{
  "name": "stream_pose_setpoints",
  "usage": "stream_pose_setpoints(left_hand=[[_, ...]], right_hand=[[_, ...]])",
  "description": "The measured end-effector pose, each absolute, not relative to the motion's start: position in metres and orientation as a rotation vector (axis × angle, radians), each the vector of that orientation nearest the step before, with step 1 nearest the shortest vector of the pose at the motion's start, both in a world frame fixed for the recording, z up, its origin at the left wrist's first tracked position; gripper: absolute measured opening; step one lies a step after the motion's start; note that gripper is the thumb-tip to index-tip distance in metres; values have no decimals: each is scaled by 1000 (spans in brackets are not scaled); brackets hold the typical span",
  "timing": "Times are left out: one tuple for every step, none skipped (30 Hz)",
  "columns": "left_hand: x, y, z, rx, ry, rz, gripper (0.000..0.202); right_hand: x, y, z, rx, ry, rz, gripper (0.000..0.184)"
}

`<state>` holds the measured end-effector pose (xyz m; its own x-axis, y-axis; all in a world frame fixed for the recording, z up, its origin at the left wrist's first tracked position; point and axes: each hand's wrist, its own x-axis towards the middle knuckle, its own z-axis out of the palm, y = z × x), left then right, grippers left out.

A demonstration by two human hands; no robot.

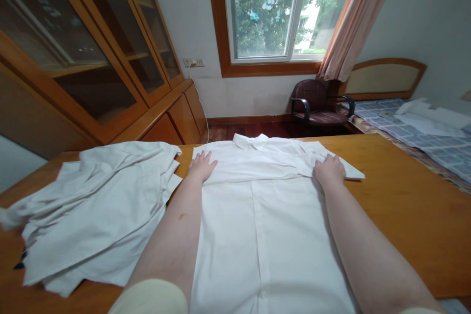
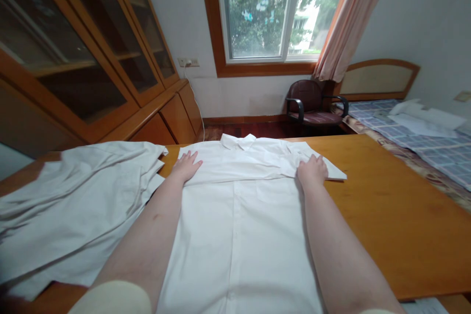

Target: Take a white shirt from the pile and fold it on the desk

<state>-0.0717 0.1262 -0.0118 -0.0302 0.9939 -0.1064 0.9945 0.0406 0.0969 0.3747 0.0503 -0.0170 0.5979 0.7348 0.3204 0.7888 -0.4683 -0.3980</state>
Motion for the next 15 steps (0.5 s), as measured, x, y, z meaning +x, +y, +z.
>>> stream_pose_setpoints(left_hand=[[-72,126,-12,2081,2156,-6,68],[-72,126,-11,2080,2155,-4,68],[-72,126,-11,2080,2154,-3,68],[-72,126,-11,2079,2154,-5,68],[-72,126,-11,2080,2153,-7,68],[-72,126,-11,2081,2152,-8,68],[-72,126,-11,2084,2152,-8,68],[-72,126,-11,2087,2151,-6,68],[-72,127,-12,2089,2150,-3,68],[-72,127,-11,2091,2149,-1,68],[-72,126,-11,2091,2149,1,68],[-72,126,-11,2088,2150,3,68],[-72,126,-12,2085,2150,5,68],[-72,126,-12,2083,2149,7,68],[-72,126,-12,2082,2147,11,68]], right_hand=[[381,50,-17,-2330,-1175,-86,51],[386,51,-17,-2342,-1156,-19,55],[389,51,-16,-2355,-1137,48,58],[392,50,-15,-2364,-1114,107,58],[393,50,-14,-2362,-1086,158,56],[394,49,-12,-2346,-1049,197,51],[394,48,-10,-2313,-1000,212,47],[394,46,-9,-2266,-936,196,43],[394,45,-8,-2204,-887,166,40],[395,43,-6,-2135,-872,138,40],[396,41,-4,-2066,-894,119,39],[397,39,-3,-2000,-952,114,39],[397,38,0,-1939,-1035,121,38],[397,37,2,-1886,-1128,136,37],[396,37,5,-1842,-1215,146,36]])
